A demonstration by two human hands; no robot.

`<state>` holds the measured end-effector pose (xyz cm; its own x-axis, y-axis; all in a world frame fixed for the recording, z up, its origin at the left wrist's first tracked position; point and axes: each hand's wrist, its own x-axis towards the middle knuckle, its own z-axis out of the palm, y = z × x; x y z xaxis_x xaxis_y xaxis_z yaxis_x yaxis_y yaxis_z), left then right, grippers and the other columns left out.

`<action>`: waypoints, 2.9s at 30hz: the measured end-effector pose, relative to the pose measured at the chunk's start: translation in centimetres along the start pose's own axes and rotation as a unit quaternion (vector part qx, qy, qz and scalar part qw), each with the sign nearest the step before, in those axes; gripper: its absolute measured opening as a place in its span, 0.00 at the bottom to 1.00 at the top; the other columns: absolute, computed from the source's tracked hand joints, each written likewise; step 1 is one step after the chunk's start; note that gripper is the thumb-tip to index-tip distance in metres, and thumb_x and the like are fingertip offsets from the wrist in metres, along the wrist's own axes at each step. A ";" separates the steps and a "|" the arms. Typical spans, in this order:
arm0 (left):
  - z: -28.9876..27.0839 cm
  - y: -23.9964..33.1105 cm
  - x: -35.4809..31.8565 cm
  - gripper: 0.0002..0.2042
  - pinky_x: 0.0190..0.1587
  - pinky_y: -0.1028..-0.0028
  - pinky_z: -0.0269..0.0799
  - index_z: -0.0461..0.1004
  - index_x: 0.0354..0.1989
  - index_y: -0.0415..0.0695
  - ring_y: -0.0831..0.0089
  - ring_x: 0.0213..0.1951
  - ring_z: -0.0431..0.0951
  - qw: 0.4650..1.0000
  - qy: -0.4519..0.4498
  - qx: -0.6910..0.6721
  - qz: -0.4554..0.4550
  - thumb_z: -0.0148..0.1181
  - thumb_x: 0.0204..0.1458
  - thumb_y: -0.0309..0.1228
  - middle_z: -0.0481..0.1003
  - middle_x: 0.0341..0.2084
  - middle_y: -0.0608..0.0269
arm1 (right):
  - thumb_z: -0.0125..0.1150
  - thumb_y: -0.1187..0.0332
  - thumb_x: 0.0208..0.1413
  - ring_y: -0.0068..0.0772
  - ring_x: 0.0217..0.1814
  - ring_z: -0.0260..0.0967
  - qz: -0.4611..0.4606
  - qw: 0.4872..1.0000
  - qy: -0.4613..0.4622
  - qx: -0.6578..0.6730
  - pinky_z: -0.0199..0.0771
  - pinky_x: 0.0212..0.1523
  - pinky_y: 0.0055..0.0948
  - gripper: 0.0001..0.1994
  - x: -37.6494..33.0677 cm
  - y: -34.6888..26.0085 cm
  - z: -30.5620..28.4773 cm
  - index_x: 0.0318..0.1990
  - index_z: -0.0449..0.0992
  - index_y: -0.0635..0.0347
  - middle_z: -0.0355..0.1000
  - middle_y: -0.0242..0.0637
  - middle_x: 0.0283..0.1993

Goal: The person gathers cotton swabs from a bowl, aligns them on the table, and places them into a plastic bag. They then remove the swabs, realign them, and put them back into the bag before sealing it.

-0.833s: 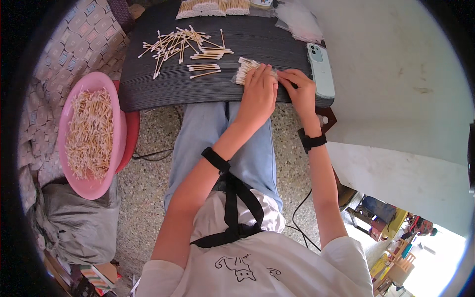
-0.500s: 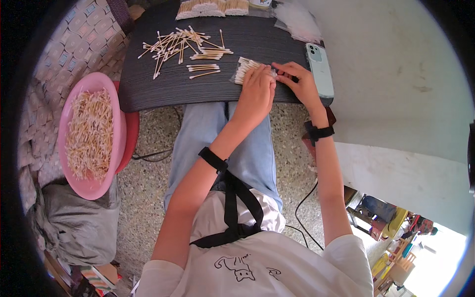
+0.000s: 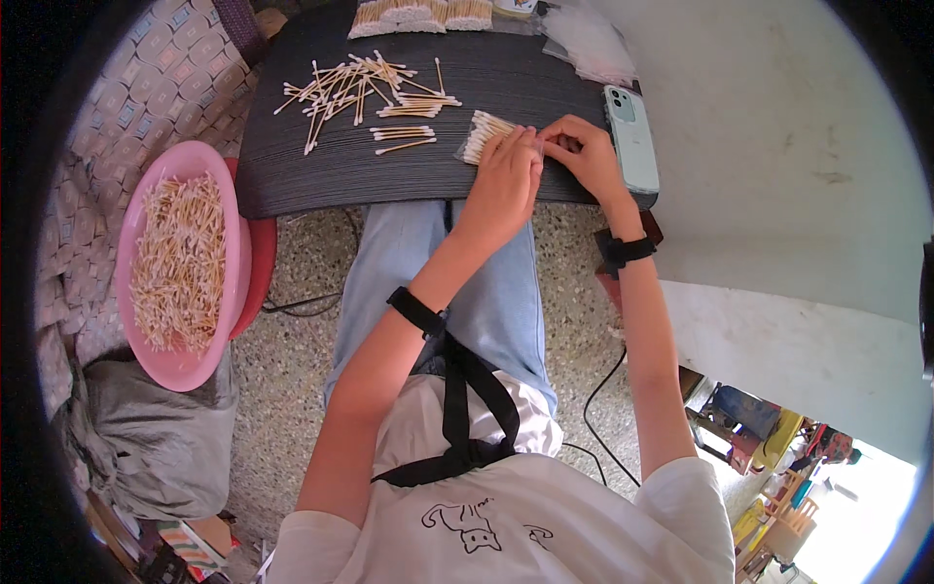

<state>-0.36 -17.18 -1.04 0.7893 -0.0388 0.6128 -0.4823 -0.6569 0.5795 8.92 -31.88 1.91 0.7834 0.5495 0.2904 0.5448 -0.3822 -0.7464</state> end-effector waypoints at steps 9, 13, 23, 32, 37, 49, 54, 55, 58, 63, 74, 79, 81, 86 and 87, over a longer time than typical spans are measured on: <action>0.0 -0.1 0.0 0.06 0.62 0.54 0.56 0.63 0.39 0.37 0.46 0.56 0.66 1.000 0.009 -0.012 0.004 0.49 0.57 0.25 0.67 0.54 0.40 | 0.66 0.74 0.47 0.23 0.23 0.62 0.013 0.999 -0.001 -0.043 0.62 0.25 0.25 0.05 0.2 -0.5 0.4 0.29 0.76 0.65 0.69 0.35 0.25; -0.1 -0.1 0.1 0.09 0.61 0.54 0.57 0.63 0.41 0.37 0.47 0.57 0.66 1.000 0.008 -0.013 -0.003 0.54 0.55 0.27 0.67 0.53 0.40 | 0.66 0.74 0.48 0.21 0.23 0.62 0.015 1.000 0.023 -0.016 0.62 0.26 0.24 0.05 -0.2 0.0 0.5 0.30 0.76 0.66 0.70 0.34 0.25; 0.8 1.8 0.5 0.28 0.59 0.55 0.59 0.62 0.56 0.32 0.48 0.53 0.67 0.995 0.073 0.063 -0.034 0.62 0.49 0.33 0.69 0.48 0.43 | 0.62 0.72 0.53 0.14 0.25 0.62 0.086 0.984 0.118 0.103 0.61 0.26 0.18 0.05 -2.5 0.3 1.3 0.33 0.76 0.65 0.72 0.29 0.27; 1.0 1.4 0.8 0.24 0.60 0.54 0.57 0.65 0.54 0.36 0.50 0.54 0.67 0.995 0.076 0.053 -0.021 0.60 0.50 0.32 0.70 0.48 0.45 | 0.57 0.74 0.57 0.13 0.29 0.63 0.081 0.977 0.084 0.178 0.63 0.29 0.15 0.04 -2.6 0.2 1.2 0.38 0.71 0.64 0.71 0.28 0.28; -0.4 0.5 0.8 0.24 0.63 0.54 0.53 0.64 0.57 0.39 0.52 0.58 0.65 0.997 0.073 0.005 -0.020 0.59 0.53 0.34 0.69 0.53 0.49 | 0.48 0.76 0.61 0.15 0.34 0.64 0.059 0.974 0.083 0.201 0.66 0.34 0.19 0.03 -2.5 -0.5 0.1 0.40 0.66 0.63 0.70 0.31 0.34; -4.9 0.4 2.6 0.15 0.49 0.74 0.68 0.72 0.46 0.39 0.77 0.43 0.75 0.916 -0.026 -0.349 -0.194 0.63 0.54 0.32 0.77 0.39 0.64 | 0.56 0.68 0.60 0.22 0.40 0.73 0.007 0.979 0.107 0.172 0.72 0.39 0.23 0.11 -0.3 -7.6 -0.2 0.47 0.71 0.62 0.75 0.35 0.37; -4.2 -0.1 2.0 0.08 0.43 0.80 0.70 0.73 0.38 0.38 0.82 0.40 0.75 0.833 0.082 -0.481 -0.261 0.61 0.56 0.30 0.77 0.37 0.63 | 0.61 0.64 0.58 0.22 0.38 0.73 0.062 0.979 0.112 0.161 0.73 0.38 0.23 0.14 -0.9 -7.3 1.9 0.47 0.75 0.62 0.76 0.36 0.38; -3.9 0.1 2.1 0.07 0.43 0.80 0.70 0.73 0.37 0.38 0.81 0.39 0.75 0.828 0.107 -0.487 -0.258 0.60 0.56 0.28 0.77 0.36 0.63 | 0.62 0.64 0.57 0.21 0.37 0.72 0.071 0.989 0.088 0.099 0.73 0.37 0.23 0.14 -1.2 -7.1 2.1 0.47 0.76 0.63 0.77 0.36 0.38; -4.0 0.1 2.0 0.06 0.42 0.80 0.71 0.72 0.36 0.37 0.81 0.39 0.76 0.813 0.126 -0.499 -0.271 0.60 0.55 0.26 0.77 0.35 0.63 | 0.66 0.64 0.54 0.17 0.34 0.70 0.093 0.966 0.108 0.214 0.71 0.33 0.20 0.13 -1.4 -6.3 2.8 0.42 0.79 0.64 0.77 0.34 0.35; -4.3 0.1 1.7 0.06 0.45 0.78 0.70 0.72 0.38 0.38 0.79 0.41 0.75 0.813 0.105 -0.496 -0.286 0.60 0.54 0.24 0.76 0.39 0.62 | 0.65 0.66 0.54 0.13 0.29 0.68 0.117 0.969 0.104 0.192 0.66 0.27 0.18 0.12 -1.9 -6.3 2.6 0.41 0.80 0.64 0.76 0.30 0.32; -4.0 0.4 1.6 0.09 0.48 0.77 0.69 0.73 0.41 0.36 0.78 0.42 0.75 0.805 0.101 -0.491 -0.317 0.59 0.52 0.23 0.76 0.38 0.62 | 0.62 0.67 0.56 0.16 0.26 0.67 0.216 0.880 0.099 0.412 0.66 0.22 0.17 0.09 -2.4 -6.3 3.7 0.39 0.78 0.64 0.75 0.30 0.32; -4.7 -0.4 1.2 0.08 0.43 0.79 0.71 0.76 0.37 0.36 0.80 0.39 0.76 0.843 0.091 -0.431 -0.309 0.62 0.53 0.27 0.78 0.34 0.62 | 0.61 0.64 0.57 0.17 0.28 0.68 0.240 0.863 0.129 0.425 0.66 0.23 0.18 0.11 -2.6 -6.6 3.7 0.38 0.79 0.65 0.75 0.31 0.31; -4.7 -0.6 0.9 0.08 0.41 0.80 0.71 0.77 0.36 0.36 0.81 0.37 0.77 0.869 0.089 -0.393 -0.287 0.63 0.53 0.29 0.78 0.31 0.63 | 0.60 0.63 0.57 0.17 0.28 0.68 0.232 0.868 0.138 0.416 0.66 0.23 0.17 0.12 -2.7 -6.6 3.7 0.37 0.79 0.65 0.75 0.31 0.31; -5.4 0.4 1.2 0.10 0.37 0.83 0.70 0.78 0.32 0.34 0.82 0.33 0.76 0.843 0.110 -0.426 -0.310 0.64 0.53 0.31 0.79 0.28 0.63 | 0.59 0.61 0.58 0.15 0.23 0.65 0.224 0.871 0.178 0.400 0.61 0.19 0.17 0.14 -2.4 -7.3 3.5 0.35 0.80 0.66 0.74 0.30 0.26; -5.4 0.4 1.3 0.10 0.37 0.83 0.70 0.78 0.32 0.34 0.82 0.33 0.76 0.843 0.110 -0.427 -0.310 0.64 0.53 0.31 0.79 0.28 0.63 | 0.59 0.61 0.58 0.15 0.23 0.65 0.224 0.871 0.178 0.400 0.61 0.19 0.17 0.14 -2.5 -7.4 3.4 0.35 0.80 0.66 0.74 0.30 0.26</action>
<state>-1.60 -13.40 2.90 0.9455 0.3154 0.0812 -0.1757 0.2843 0.9425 1.91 -27.84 4.67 0.9842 0.1595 -0.0764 -0.1108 0.2191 -0.9694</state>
